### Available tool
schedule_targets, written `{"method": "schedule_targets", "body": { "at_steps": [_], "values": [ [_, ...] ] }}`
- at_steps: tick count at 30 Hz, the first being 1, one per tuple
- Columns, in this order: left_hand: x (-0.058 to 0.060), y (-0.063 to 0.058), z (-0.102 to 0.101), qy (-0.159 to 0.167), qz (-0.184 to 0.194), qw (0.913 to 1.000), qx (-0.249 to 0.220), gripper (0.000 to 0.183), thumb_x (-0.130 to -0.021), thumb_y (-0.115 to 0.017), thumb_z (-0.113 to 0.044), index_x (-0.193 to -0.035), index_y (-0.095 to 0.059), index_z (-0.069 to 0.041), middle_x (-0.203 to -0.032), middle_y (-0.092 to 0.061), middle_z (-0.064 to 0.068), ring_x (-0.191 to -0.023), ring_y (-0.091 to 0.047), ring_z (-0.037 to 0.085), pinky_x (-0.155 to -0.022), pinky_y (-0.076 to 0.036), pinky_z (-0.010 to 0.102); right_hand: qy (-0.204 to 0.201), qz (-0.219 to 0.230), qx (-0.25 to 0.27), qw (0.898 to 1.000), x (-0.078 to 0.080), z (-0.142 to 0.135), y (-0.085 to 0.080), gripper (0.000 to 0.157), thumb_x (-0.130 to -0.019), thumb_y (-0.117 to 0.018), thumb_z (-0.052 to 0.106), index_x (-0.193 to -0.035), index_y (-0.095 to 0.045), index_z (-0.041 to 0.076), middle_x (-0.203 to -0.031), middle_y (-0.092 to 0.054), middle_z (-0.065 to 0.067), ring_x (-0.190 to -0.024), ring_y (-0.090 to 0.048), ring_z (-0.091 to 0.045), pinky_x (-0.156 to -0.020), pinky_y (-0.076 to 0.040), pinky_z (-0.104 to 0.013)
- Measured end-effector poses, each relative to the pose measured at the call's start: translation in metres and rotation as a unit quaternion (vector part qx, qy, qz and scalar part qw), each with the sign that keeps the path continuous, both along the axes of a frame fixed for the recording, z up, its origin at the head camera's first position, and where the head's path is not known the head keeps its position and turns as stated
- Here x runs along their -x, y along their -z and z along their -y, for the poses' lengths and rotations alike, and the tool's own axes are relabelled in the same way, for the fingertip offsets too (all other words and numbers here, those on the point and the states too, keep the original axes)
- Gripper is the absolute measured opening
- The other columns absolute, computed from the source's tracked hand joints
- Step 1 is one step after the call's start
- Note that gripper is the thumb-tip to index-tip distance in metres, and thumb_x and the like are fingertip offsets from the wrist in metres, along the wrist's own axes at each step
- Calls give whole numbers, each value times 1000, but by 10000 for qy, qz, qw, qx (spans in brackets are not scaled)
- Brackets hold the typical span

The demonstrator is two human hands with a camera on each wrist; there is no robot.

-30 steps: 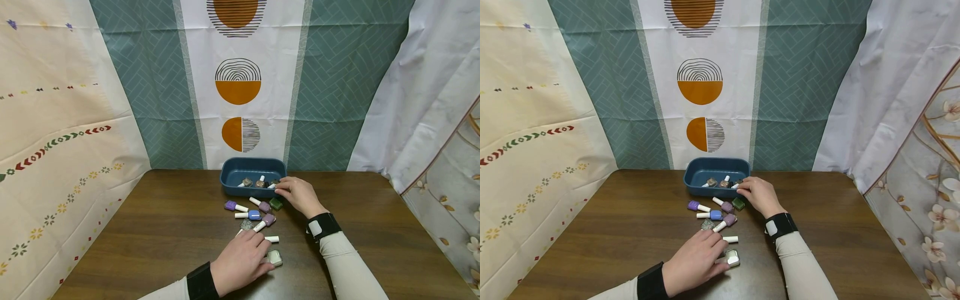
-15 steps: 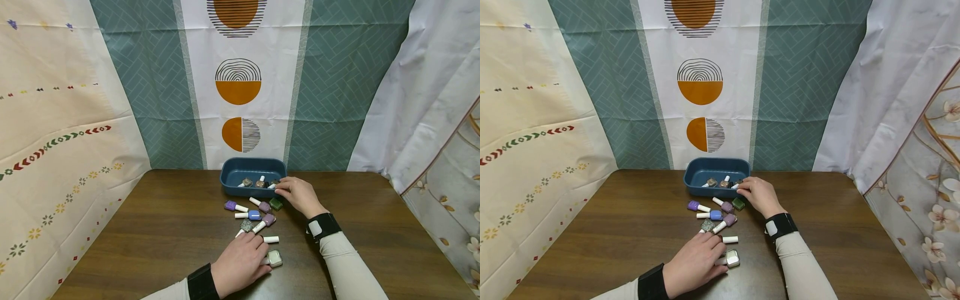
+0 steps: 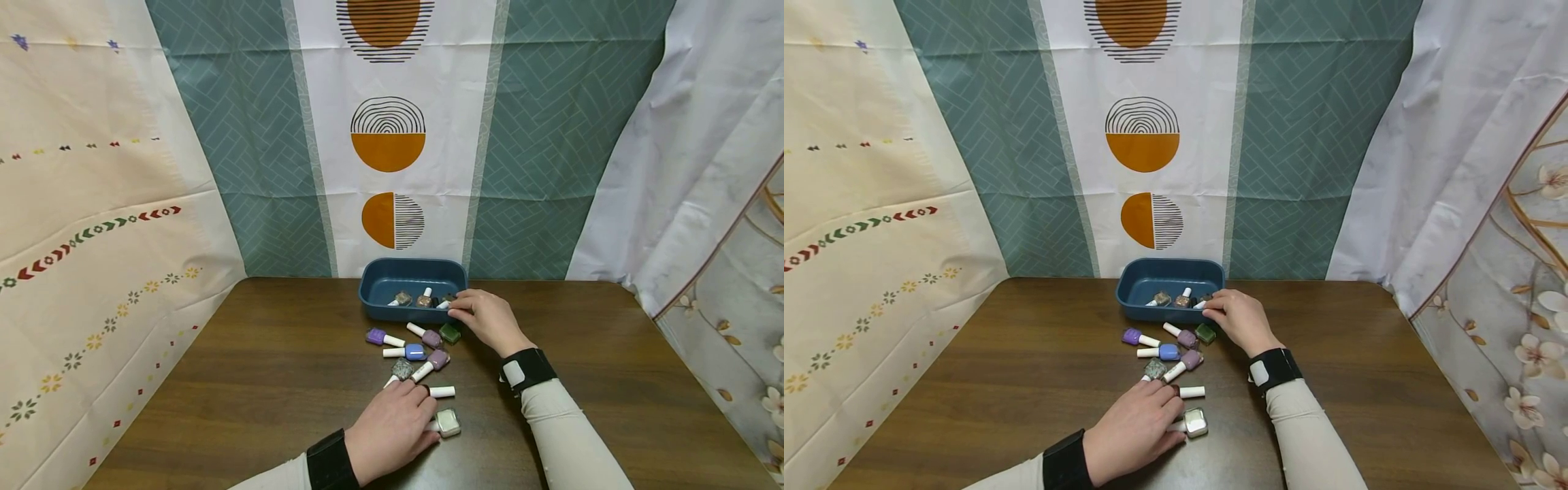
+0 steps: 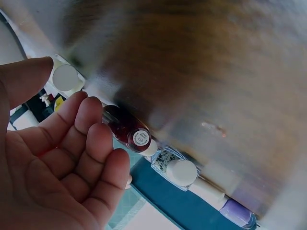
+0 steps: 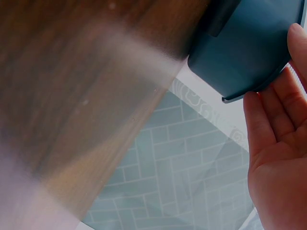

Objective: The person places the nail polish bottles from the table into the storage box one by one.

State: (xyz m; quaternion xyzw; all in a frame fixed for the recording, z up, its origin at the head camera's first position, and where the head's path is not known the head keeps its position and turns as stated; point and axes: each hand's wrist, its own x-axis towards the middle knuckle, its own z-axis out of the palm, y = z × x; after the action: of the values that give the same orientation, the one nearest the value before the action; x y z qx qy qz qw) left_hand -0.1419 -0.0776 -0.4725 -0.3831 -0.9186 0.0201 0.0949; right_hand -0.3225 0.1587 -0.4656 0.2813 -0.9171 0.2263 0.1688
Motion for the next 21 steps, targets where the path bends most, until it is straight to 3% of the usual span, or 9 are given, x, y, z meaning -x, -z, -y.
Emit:
{"method": "schedule_targets", "body": {
  "at_steps": [21],
  "values": [
    [0,2,-3,83,-255,9995,191,26,-104,-77,-47,-110,-75,-22,-101,-68,-8,-90,-60,11,-78,-50,28,-54,-61,-8,10000,0,0,0,18,-99,-86,23,-111,-88,11,-120,-79,-10,-115,-74,-33,-100,-58,-55]
  ]
}}
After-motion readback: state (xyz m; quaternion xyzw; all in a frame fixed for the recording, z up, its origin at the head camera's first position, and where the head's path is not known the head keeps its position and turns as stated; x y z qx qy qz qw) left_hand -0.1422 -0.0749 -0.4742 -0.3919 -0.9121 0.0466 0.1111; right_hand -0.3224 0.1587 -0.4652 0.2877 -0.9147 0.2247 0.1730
